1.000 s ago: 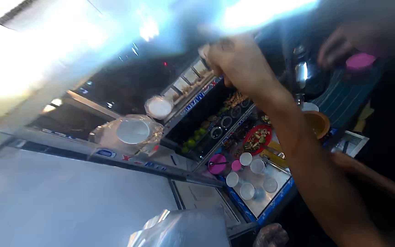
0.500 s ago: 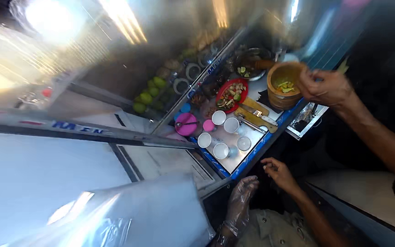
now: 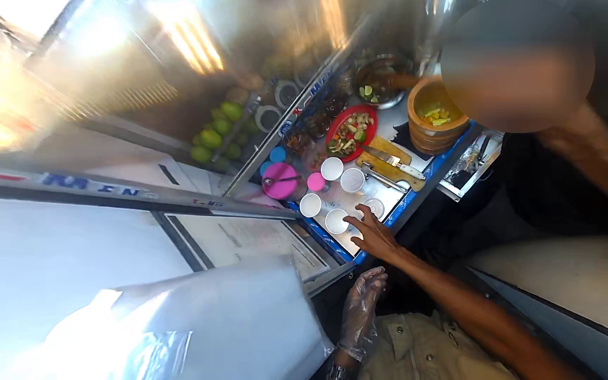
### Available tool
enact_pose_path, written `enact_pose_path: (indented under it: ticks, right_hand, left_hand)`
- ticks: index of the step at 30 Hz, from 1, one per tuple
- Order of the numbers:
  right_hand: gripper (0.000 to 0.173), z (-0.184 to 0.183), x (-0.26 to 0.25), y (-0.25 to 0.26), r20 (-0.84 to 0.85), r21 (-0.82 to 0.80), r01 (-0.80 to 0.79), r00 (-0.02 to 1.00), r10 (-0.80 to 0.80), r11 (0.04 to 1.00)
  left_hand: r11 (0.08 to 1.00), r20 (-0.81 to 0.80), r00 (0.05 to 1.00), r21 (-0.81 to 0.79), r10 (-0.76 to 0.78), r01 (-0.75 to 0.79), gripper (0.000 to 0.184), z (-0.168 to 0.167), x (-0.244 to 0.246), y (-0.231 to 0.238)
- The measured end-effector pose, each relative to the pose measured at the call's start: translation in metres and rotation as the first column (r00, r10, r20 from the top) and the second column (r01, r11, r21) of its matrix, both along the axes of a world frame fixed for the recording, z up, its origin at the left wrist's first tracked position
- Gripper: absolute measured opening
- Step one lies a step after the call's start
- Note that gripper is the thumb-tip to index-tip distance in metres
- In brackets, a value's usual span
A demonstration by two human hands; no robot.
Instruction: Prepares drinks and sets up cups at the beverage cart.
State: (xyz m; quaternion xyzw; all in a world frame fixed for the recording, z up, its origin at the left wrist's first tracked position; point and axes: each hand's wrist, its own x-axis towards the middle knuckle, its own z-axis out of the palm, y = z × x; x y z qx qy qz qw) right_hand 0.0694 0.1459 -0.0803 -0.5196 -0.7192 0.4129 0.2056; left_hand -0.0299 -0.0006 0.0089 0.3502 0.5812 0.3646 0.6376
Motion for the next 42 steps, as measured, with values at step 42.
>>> enact_pose_path:
  ticks: [42]
  right_hand:
    - [0.073,0.027,0.089,-0.016,-0.740,-0.440,-0.254,0.646,-0.187,0.861]
  left_hand:
    - [0.924,-0.073,0.925,0.122,0.374,-0.364,0.075,0.001,0.008,0.027]
